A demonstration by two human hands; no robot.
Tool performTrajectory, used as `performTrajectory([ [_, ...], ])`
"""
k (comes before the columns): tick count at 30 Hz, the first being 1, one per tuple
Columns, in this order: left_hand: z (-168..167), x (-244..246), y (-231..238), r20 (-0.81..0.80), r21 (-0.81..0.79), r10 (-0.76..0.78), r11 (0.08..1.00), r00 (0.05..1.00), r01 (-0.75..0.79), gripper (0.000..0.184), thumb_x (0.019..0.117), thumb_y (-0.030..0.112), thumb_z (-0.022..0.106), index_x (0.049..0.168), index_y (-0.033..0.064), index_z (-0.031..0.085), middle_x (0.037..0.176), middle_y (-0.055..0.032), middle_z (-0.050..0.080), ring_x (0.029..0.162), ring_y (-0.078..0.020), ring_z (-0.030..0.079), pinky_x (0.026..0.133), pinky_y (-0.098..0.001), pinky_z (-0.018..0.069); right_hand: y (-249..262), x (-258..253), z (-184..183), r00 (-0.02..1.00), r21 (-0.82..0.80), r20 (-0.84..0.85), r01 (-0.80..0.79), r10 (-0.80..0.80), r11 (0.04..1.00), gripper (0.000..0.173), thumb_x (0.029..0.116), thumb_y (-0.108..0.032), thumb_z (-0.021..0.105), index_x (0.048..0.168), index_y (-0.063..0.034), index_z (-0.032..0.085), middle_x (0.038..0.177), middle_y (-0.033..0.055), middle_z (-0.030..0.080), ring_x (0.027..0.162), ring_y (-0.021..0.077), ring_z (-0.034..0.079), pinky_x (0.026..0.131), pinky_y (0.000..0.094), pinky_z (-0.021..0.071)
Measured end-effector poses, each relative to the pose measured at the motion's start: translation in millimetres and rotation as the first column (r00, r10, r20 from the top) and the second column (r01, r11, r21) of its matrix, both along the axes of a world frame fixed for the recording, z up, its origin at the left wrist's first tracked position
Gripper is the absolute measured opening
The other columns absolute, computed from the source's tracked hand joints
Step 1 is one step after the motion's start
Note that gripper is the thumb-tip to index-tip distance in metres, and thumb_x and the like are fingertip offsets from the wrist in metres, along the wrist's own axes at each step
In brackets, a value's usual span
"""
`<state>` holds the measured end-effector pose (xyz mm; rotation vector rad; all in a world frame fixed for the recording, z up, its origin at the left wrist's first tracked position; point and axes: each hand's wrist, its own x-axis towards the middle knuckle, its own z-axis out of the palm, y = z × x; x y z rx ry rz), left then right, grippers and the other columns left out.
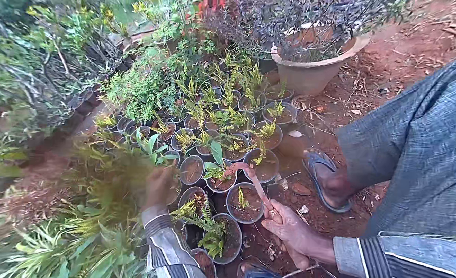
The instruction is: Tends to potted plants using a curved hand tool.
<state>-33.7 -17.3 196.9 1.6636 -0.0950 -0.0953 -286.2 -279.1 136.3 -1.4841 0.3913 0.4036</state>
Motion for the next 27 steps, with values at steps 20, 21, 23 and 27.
performTrajectory([
  [20, -124, -17, -176, -0.152, 0.891, -0.247, 0.385, 0.957, 0.241, 0.037, 0.108, 0.018, 0.045, 0.142, 0.0058, 0.054, 0.124, -0.0274, 0.067, 0.118, -0.0465, 0.064, 0.099, -0.0646, 0.0493, -3, 10, -46, 0.96, 0.12, -0.277, 0.062, -0.026, 0.991, 0.027, 0.1002, -0.018, 0.063, 0.122, -0.0097, 0.049, 0.088, 0.0088, 0.057, 0.057, 0.0174, 0.058, 0.054, 0.0337, 0.0539],
  [21, -122, -8, -163, -0.148, 0.879, -0.158, 0.432, 0.976, 0.203, 0.036, 0.1076, 0.017, 0.045, 0.14, 0.0048, 0.056, 0.124, -0.027, 0.067, 0.119, -0.0454, 0.063, 0.101, -0.0634, 0.0482, -4, 10, -46, 0.959, 0.124, -0.282, 0.056, -0.019, 0.991, 0.026, 0.1003, -0.018, 0.062, 0.121, -0.0097, 0.049, 0.087, 0.0088, 0.057, 0.057, 0.0177, 0.058, 0.053, 0.0338, 0.0539],
  [23, -130, 9, -136, -0.157, 0.776, 0.002, 0.619, 0.988, 0.122, 0.029, 0.1061, 0.012, 0.049, 0.13, 0.001, 0.063, 0.116, -0.0224, 0.071, 0.113, -0.04, 0.067, 0.101, -0.0593, 0.0481, -4, 12, -44, 0.957, 0.126, -0.289, 0.052, -0.013, 0.991, 0.025, 0.1007, -0.017, 0.062, 0.121, -0.0099, 0.049, 0.086, 0.0086, 0.057, 0.056, 0.0174, 0.058, 0.053, 0.0335, 0.0534],
  [27, -152, 20, -113, -0.226, 0.67, -0.092, 0.708, 0.97, 0.224, 0.025, 0.1019, 0.0, 0.052, 0.123, -0.003, 0.067, 0.101, -0.0202, 0.072, 0.097, -0.0335, 0.068, 0.094, -0.0524, 0.0506, -3, 11, -44, 0.955, 0.124, -0.297, 0.048, -0.009, 0.991, 0.026, 0.1011, -0.016, 0.06, 0.123, -0.0089, 0.048, 0.091, 0.0086, 0.056, 0.058, 0.0166, 0.058, 0.054, 0.0327, 0.0535],
])
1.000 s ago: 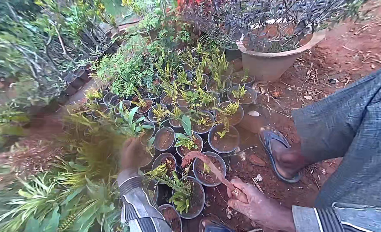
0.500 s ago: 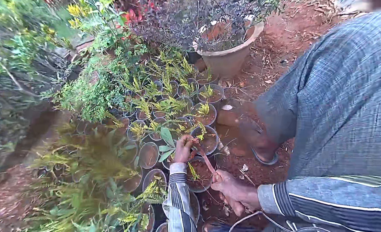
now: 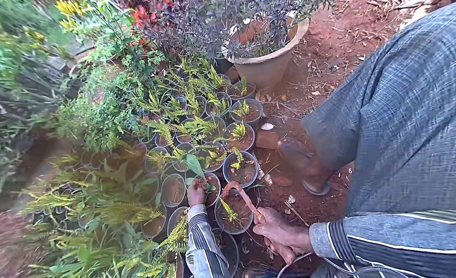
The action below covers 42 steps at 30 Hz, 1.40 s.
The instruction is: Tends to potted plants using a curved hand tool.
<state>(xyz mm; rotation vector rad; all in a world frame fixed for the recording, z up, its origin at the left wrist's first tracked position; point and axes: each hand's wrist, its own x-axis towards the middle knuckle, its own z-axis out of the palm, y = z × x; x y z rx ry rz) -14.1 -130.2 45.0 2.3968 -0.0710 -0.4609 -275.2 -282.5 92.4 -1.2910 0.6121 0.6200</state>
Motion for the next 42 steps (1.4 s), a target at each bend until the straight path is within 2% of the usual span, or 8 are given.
performTrajectory([
  [4, 4, -10, -23, -0.031, 0.336, -0.212, 0.918, 0.977, 0.21, 0.038, 0.1068, 0.016, 0.041, 0.136, 0.014, 0.066, 0.133, -0.0206, 0.065, 0.128, -0.039, 0.06, 0.108, -0.0608, 0.0437, 0, -1, -4, 1.0, -0.018, 0.007, -0.006, 0.006, 1.0, 0.027, 0.1003, -0.016, 0.061, 0.122, -0.0093, 0.048, 0.09, 0.0084, 0.057, 0.058, 0.0165, 0.058, 0.054, 0.0327, 0.0541],
  [7, 7, -15, -42, -0.071, 0.599, -0.282, 0.755, 0.957, 0.267, 0.04, 0.1086, 0.029, 0.039, 0.142, 0.0224, 0.06, 0.133, -0.0159, 0.067, 0.124, -0.0367, 0.064, 0.1, -0.0601, 0.05, -1, -1, -6, 1.0, -0.026, 0.01, -0.011, 0.012, 1.0, 0.025, 0.1002, -0.017, 0.061, 0.12, -0.0102, 0.048, 0.088, 0.0079, 0.056, 0.057, 0.0163, 0.058, 0.054, 0.0322, 0.0532],
  [10, -1, -14, -43, -0.084, 0.68, -0.266, 0.689, 0.96, 0.25, 0.044, 0.1008, 0.031, 0.053, 0.143, 0.0206, 0.058, 0.134, -0.0132, 0.067, 0.122, -0.0332, 0.065, 0.097, -0.0574, 0.053, -4, -2, -10, 1.0, -0.041, 0.008, -0.027, 0.028, 0.999, 0.024, 0.1005, -0.019, 0.062, 0.119, -0.0111, 0.048, 0.085, 0.007, 0.056, 0.056, 0.016, 0.057, 0.053, 0.0319, 0.0524],
  [16, 4, -16, -43, -0.072, 0.676, -0.207, 0.709, 0.976, 0.2, 0.056, 0.0922, 0.048, 0.062, 0.136, 0.0119, 0.061, 0.129, -0.0144, 0.068, 0.121, -0.0322, 0.066, 0.098, -0.0554, 0.0531, -6, -3, -13, 0.999, -0.083, 0.02, -0.036, 0.038, 0.996, 0.026, 0.0992, -0.019, 0.063, 0.119, -0.011, 0.049, 0.087, 0.0071, 0.056, 0.056, 0.0162, 0.057, 0.053, 0.0322, 0.0528],
  [21, 8, -4, -46, -0.087, 0.685, -0.155, 0.708, 0.984, 0.172, 0.05, 0.0911, 0.044, 0.067, 0.125, 0.0064, 0.067, 0.129, -0.0161, 0.068, 0.122, -0.0316, 0.065, 0.099, -0.0553, 0.0522, -7, -4, -14, 0.999, -0.087, 0.03, -0.036, 0.039, 0.996, 0.024, 0.0997, -0.017, 0.063, 0.118, -0.0112, 0.049, 0.087, 0.0063, 0.055, 0.056, 0.0152, 0.056, 0.052, 0.0314, 0.052],
  [27, 16, 6, -48, -0.12, 0.711, -0.171, 0.672, 0.978, 0.205, 0.051, 0.0861, 0.053, 0.07, 0.119, 0.014, 0.073, 0.126, -0.012, 0.071, 0.121, -0.0302, 0.066, 0.098, -0.0573, 0.0517, -8, -4, -17, 0.998, -0.11, 0.038, -0.041, 0.045, 0.993, 0.022, 0.0994, -0.016, 0.063, 0.115, -0.0112, 0.049, 0.085, 0.0062, 0.055, 0.055, 0.0154, 0.056, 0.051, 0.0312, 0.0516],
  [34, -7, 23, -16, -0.184, 0.429, -0.065, 0.892, 0.981, 0.14, 0.04, 0.1008, 0.037, 0.056, 0.119, 0.0046, 0.071, 0.131, -0.0197, 0.066, 0.128, -0.0351, 0.061, 0.104, -0.0597, 0.0469, -5, 2, -7, 0.991, -0.284, 0.134, 0.021, 0.018, 0.959, 0.027, 0.104, -0.032, 0.059, 0.117, -0.0088, 0.054, 0.081, 0.0071, 0.056, 0.056, 0.0177, 0.057, 0.054, 0.0349, 0.0529],
  [42, -14, 26, -13, -0.182, 0.387, -0.068, 0.912, 0.981, 0.135, 0.039, 0.1038, 0.033, 0.051, 0.124, 0.0046, 0.069, 0.135, -0.02, 0.064, 0.131, -0.0359, 0.058, 0.108, -0.0595, 0.0441, -8, 63, 2, 0.955, -0.56, 0.144, -0.138, 0.26, 0.817, 0.041, 0.1099, -0.034, 0.043, 0.138, -0.005, 0.05, 0.109, 0.021, 0.062, 0.089, 0.0332, 0.066, 0.082, 0.0517, 0.0539],
])
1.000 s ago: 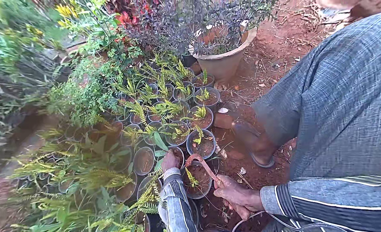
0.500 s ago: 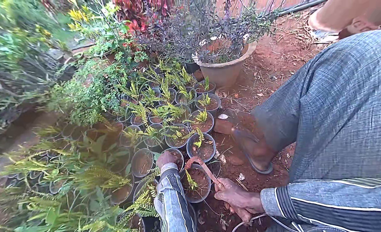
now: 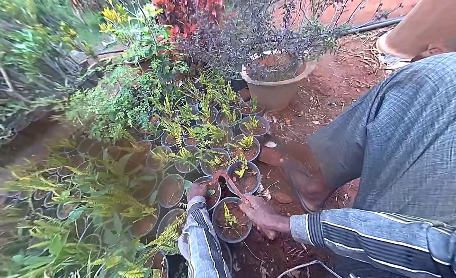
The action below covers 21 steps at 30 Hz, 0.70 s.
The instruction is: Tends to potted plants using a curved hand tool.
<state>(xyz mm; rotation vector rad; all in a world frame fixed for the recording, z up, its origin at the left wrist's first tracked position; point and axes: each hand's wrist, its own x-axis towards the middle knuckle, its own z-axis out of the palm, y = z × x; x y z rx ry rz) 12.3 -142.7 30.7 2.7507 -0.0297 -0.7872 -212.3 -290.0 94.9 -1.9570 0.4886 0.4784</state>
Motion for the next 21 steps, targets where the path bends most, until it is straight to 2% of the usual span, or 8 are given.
performTrajectory([
  [1, 2, -3, 0, 0.011, 0.007, -0.004, 1.0, 1.0, 0.004, 0.04, 0.1045, 0.033, 0.048, 0.125, 0.0052, 0.069, 0.135, -0.0196, 0.064, 0.131, -0.0353, 0.058, 0.108, -0.0592, 0.044, 3, 8, -3, 1.0, -0.021, -0.001, -0.028, 0.028, 0.999, 0.041, 0.11, -0.033, 0.043, 0.138, -0.0039, 0.051, 0.112, 0.0223, 0.062, 0.095, 0.035, 0.066, 0.085, 0.0535, 0.0529],
  [5, 6, -10, -2, 0.047, 0.056, -0.033, 0.998, 0.998, 0.03, 0.043, 0.1063, 0.034, 0.044, 0.128, 0.0069, 0.068, 0.137, -0.0183, 0.064, 0.132, -0.0342, 0.058, 0.107, -0.0576, 0.0451, 11, 38, -13, 0.995, -0.077, -0.042, -0.096, 0.093, 0.992, 0.042, 0.1109, -0.034, 0.04, 0.139, -0.004, 0.049, 0.114, 0.023, 0.062, 0.095, 0.036, 0.067, 0.084, 0.0538, 0.0534],
  [8, 6, -15, -4, 0.061, 0.104, -0.03, 0.994, 0.998, 0.024, 0.046, 0.1066, 0.038, 0.042, 0.131, 0.0061, 0.065, 0.138, -0.0184, 0.063, 0.131, -0.0334, 0.059, 0.106, -0.0554, 0.0468, 14, 51, -11, 0.987, -0.084, -0.106, -0.13, 0.121, 0.988, 0.041, 0.1111, -0.032, 0.038, 0.14, -0.0047, 0.048, 0.114, 0.0222, 0.062, 0.091, 0.0341, 0.067, 0.081, 0.0513, 0.0544],
  [11, 3, -16, -5, 0.071, 0.107, -0.021, 0.994, 0.997, 0.013, 0.047, 0.1045, 0.041, 0.044, 0.127, 0.0079, 0.068, 0.134, -0.0169, 0.066, 0.128, -0.0324, 0.061, 0.104, -0.0561, 0.0484, 16, 53, -10, 0.986, -0.059, -0.118, -0.126, 0.118, 0.99, 0.04, 0.1109, -0.032, 0.039, 0.139, -0.0045, 0.047, 0.109, 0.0209, 0.061, 0.084, 0.0314, 0.067, 0.076, 0.049, 0.0556],
  [15, 3, -16, -4, 0.054, 0.067, -0.019, 0.998, 0.998, 0.016, 0.043, 0.1026, 0.04, 0.048, 0.126, 0.0103, 0.069, 0.132, -0.0165, 0.067, 0.127, -0.0331, 0.062, 0.102, -0.0582, 0.0484, 25, 59, -5, 0.98, -0.091, -0.147, -0.149, 0.134, 0.985, 0.038, 0.1109, -0.031, 0.038, 0.136, -0.0041, 0.048, 0.111, 0.0209, 0.061, 0.088, 0.0321, 0.067, 0.078, 0.0497, 0.0552],
  [18, 4, -13, -4, 0.03, 0.055, -0.035, 0.998, 0.999, 0.033, 0.043, 0.1041, 0.038, 0.047, 0.13, 0.0114, 0.067, 0.136, -0.0163, 0.065, 0.129, -0.0335, 0.06, 0.105, -0.0596, 0.0467, 27, 67, 0, 0.97, -0.129, -0.163, -0.202, 0.181, 0.971, 0.037, 0.1104, -0.028, 0.038, 0.133, -0.0024, 0.05, 0.115, 0.0225, 0.061, 0.099, 0.0345, 0.066, 0.086, 0.0523, 0.0534],
  [21, 1, -8, -4, 0.039, 0.052, -0.036, 0.998, 0.999, 0.034, 0.043, 0.1051, 0.038, 0.045, 0.131, 0.0115, 0.066, 0.136, -0.0161, 0.065, 0.128, -0.0343, 0.061, 0.104, -0.0598, 0.0472, 31, 75, 3, 0.966, -0.149, -0.178, -0.214, 0.186, 0.965, 0.036, 0.1103, -0.028, 0.039, 0.134, -0.003, 0.05, 0.114, 0.0223, 0.062, 0.099, 0.034, 0.067, 0.085, 0.0519, 0.0538],
])
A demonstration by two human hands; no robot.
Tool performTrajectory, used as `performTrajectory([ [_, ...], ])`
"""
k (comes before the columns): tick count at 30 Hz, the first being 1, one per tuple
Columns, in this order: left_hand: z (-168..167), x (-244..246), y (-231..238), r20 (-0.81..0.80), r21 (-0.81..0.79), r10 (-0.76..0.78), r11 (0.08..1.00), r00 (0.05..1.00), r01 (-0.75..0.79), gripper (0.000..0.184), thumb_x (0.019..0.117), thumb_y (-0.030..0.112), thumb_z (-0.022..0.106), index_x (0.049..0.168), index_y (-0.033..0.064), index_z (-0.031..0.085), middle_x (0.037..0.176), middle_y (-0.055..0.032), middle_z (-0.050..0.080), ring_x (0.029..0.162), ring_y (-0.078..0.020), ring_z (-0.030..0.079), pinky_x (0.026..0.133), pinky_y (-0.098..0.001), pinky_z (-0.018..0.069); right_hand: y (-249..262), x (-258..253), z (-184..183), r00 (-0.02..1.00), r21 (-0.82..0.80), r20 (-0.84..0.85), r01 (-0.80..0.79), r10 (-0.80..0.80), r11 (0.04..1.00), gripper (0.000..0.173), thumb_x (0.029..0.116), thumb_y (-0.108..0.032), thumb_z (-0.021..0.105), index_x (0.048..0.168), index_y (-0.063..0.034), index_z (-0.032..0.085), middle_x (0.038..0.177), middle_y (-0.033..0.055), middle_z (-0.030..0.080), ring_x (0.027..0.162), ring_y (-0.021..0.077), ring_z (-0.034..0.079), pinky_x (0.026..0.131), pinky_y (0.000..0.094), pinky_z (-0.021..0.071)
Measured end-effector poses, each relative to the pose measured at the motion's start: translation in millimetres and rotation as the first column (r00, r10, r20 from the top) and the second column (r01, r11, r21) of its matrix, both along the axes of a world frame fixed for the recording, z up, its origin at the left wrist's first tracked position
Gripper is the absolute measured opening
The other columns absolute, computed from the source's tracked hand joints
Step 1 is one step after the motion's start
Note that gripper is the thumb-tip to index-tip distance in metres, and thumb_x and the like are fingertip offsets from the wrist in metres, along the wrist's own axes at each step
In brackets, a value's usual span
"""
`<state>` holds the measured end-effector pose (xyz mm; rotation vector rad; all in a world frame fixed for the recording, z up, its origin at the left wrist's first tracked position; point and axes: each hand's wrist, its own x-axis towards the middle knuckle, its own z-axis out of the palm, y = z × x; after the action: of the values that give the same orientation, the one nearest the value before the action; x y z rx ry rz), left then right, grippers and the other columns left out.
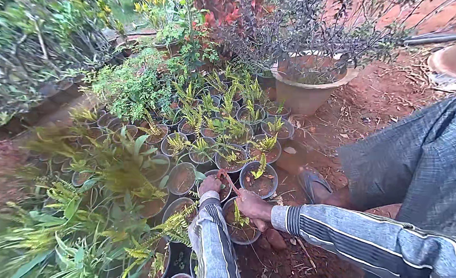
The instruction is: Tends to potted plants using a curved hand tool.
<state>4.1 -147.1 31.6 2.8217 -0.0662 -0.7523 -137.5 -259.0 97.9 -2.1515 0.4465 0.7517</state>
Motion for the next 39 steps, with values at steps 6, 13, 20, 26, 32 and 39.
performTrajectory([
  [6, -2, 11, 1, -0.033, 0.018, -0.019, 1.0, 0.999, 0.019, 0.042, 0.1047, 0.033, 0.046, 0.138, 0.012, 0.061, 0.141, -0.0155, 0.062, 0.132, -0.032, 0.059, 0.107, -0.0573, 0.0468, 7, 21, 1, 0.996, -0.106, -0.003, -0.086, 0.086, 0.991, 0.044, 0.1018, -0.023, 0.052, 0.139, -0.0004, 0.049, 0.128, 0.026, 0.062, 0.121, 0.0404, 0.062, 0.096, 0.0596, 0.0514],
  [13, 0, 2, 9, -0.033, -0.163, 0.012, 0.986, 0.999, -0.017, 0.044, 0.1081, 0.031, 0.044, 0.14, 0.0051, 0.059, 0.145, -0.0207, 0.057, 0.139, -0.0341, 0.052, 0.116, -0.0548, 0.0389, -31, -2, -10, 0.998, 0.142, 0.021, 0.052, -0.055, 0.988, 0.039, 0.1066, -0.031, 0.046, 0.135, -0.0059, 0.051, 0.106, 0.0206, 0.062, 0.083, 0.032, 0.065, 0.074, 0.0508, 0.0541],
  [20, 8, -3, 16, -0.08, -0.174, 0.081, 0.98, 0.993, -0.094, 0.048, 0.1102, 0.036, 0.04, 0.134, 0.0003, 0.062, 0.144, -0.0231, 0.057, 0.139, -0.0355, 0.05, 0.116, -0.0542, 0.0366, -17, -78, -2, 0.973, 0.187, 0.085, 0.196, -0.215, 0.963, 0.04, 0.1094, -0.031, 0.044, 0.138, -0.0037, 0.05, 0.108, 0.022, 0.064, 0.086, 0.0346, 0.068, 0.078, 0.0527, 0.0562],
  [26, -13, 8, 35, -0.103, -0.549, 0.158, 0.815, 0.982, -0.189, 0.035, 0.1086, 0.023, 0.049, 0.117, -0.007, 0.066, 0.111, -0.0248, 0.067, 0.101, -0.0334, 0.063, 0.094, -0.0496, 0.0484, -30, -152, 28, 0.947, 0.438, 0.073, 0.251, -0.312, 0.863, 0.026, 0.1078, -0.03, 0.049, 0.122, -0.0082, 0.052, 0.081, 0.0095, 0.056, 0.057, 0.0213, 0.058, 0.056, 0.0396, 0.0544],
  [32, 52, 5, 40, -0.034, -0.707, 0.256, 0.677, 0.966, -0.204, 0.021, 0.102, 0.012, 0.059, 0.11, -0.0036, 0.071, 0.097, -0.0188, 0.07, 0.085, -0.0262, 0.065, 0.081, -0.046, 0.0524, -20, -157, 9, 0.891, 0.605, -0.208, 0.441, -0.404, 0.663, 0.022, 0.1081, -0.03, 0.051, 0.118, -0.0109, 0.051, 0.079, 0.0035, 0.054, 0.056, 0.0143, 0.055, 0.052, 0.0303, 0.0502],
  [39, 121, -17, 86, 0.047, -0.958, 0.449, 0.274, 0.892, -0.087, 0.024, 0.104, 0.012, 0.045, 0.104, -0.0027, 0.063, 0.087, -0.0044, 0.067, 0.079, -0.0093, 0.064, 0.074, -0.0294, 0.055, -16, -161, -3, 0.825, 0.587, -0.37, 0.563, -0.426, 0.581, 0.024, 0.1074, -0.028, 0.052, 0.125, -0.0123, 0.047, 0.081, 0.0042, 0.053, 0.057, 0.0147, 0.055, 0.052, 0.0306, 0.051],
])
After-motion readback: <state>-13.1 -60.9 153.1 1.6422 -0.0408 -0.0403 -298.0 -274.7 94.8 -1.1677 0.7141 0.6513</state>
